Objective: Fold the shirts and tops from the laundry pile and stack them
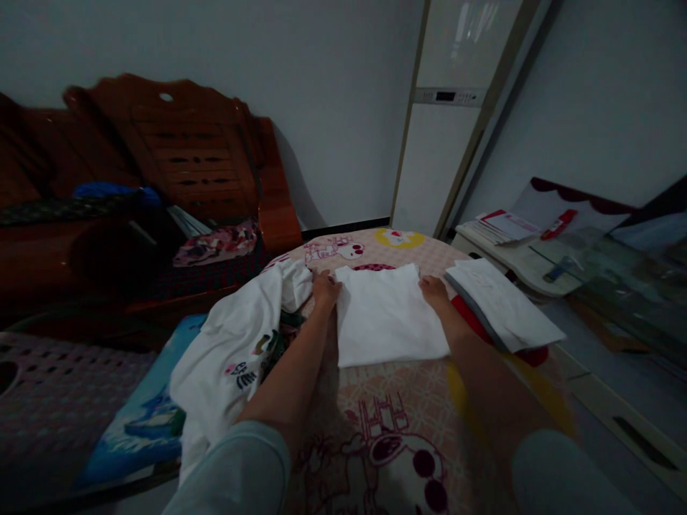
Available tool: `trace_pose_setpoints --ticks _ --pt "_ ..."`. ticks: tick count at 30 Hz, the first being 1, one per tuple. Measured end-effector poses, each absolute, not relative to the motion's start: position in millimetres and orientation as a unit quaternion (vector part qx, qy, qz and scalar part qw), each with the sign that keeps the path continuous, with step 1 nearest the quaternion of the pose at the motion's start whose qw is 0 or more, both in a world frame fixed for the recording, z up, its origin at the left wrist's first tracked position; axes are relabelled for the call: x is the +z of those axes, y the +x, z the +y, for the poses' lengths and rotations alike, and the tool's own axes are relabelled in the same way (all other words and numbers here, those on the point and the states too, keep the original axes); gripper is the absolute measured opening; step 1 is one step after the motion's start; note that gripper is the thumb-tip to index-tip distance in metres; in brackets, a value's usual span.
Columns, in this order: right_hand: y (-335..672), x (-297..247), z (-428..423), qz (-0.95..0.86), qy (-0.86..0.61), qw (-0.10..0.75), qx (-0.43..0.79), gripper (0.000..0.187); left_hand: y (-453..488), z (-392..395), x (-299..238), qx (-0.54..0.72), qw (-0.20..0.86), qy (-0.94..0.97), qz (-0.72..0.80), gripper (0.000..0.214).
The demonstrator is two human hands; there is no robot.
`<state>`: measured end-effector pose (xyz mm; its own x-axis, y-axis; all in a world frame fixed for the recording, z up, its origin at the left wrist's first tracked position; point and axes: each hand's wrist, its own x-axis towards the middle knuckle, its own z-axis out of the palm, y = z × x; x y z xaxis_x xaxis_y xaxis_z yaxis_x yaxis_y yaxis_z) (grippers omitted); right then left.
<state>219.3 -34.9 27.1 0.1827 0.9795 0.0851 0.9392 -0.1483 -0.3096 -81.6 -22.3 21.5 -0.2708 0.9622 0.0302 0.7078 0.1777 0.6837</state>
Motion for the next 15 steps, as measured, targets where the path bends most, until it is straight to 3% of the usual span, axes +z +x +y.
trace_pose_setpoints --ticks 9,15 --pt "216 25 5 -0.6 -0.776 0.169 0.098 0.032 -91 4 18 0.245 0.26 0.542 0.761 0.028" --pt "211 24 9 -0.564 -0.784 0.212 0.147 0.023 -84 7 21 0.239 0.229 0.601 0.727 0.021"
